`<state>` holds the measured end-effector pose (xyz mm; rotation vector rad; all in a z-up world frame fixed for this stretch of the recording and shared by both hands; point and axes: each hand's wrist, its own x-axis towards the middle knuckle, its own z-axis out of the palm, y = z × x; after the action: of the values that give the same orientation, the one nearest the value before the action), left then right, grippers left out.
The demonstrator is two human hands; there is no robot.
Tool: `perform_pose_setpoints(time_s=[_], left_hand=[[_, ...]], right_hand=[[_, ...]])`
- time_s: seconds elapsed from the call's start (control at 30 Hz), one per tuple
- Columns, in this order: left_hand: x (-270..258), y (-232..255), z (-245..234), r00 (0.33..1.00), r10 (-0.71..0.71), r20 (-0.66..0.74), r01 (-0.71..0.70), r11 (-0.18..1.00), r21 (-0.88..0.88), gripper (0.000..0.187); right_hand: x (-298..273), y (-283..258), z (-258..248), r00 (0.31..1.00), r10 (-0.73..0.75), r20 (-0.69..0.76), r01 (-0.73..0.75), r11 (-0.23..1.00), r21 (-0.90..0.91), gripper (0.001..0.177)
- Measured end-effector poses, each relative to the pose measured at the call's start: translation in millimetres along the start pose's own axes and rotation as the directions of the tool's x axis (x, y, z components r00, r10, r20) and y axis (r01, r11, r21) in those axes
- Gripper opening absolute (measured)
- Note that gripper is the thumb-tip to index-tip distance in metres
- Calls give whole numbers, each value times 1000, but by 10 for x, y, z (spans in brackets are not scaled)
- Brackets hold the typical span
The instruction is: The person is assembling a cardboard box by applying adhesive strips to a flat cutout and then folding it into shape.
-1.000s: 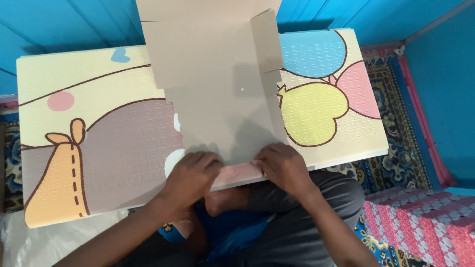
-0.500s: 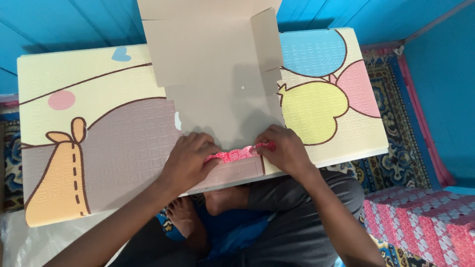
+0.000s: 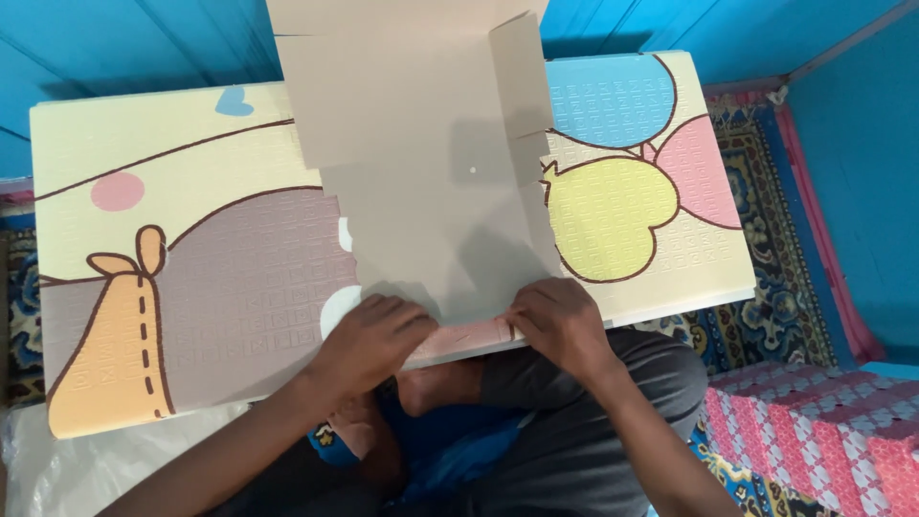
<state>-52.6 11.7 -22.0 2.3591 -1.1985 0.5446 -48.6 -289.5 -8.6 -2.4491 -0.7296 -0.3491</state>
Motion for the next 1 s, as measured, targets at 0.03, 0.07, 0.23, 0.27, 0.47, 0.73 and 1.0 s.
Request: perform_pose_setpoints(time_s=[0.03, 0.07, 0.23, 0.27, 0.47, 0.73, 1.0], left_hand=[[43, -28, -39, 993, -104, 51, 109, 988, -107, 5], [85, -55, -78, 973, -200, 112, 219, 954, -206, 5], [187, -177, -42, 840, -477, 259, 534, 811, -239, 25], [199, -207, -23, 783, -540, 309, 611, 761, -216, 31], [241, -221, -37, 735, -562, 380, 651, 741, -163, 35], [287, -95, -106, 869, -384, 311, 445, 883, -151, 44], [33, 134, 250, 960, 69, 272, -48, 995, -84, 46]], right_hand=[[63, -1, -27, 999, 26, 22, -26, 1000, -15, 9], [125, -3, -54, 998, 52, 44, -51, 998, -31, 11], [435, -4, -71, 957, 231, 177, -238, 971, 17, 19], [476, -1, -69, 914, 326, 241, -347, 937, 48, 25], [613, -17, -120, 782, 496, 378, -552, 832, 49, 29], [376, -50, -100, 950, 215, 226, -216, 976, -23, 23], [-4, -411, 43, 994, -100, -54, 95, 990, -100, 18]])
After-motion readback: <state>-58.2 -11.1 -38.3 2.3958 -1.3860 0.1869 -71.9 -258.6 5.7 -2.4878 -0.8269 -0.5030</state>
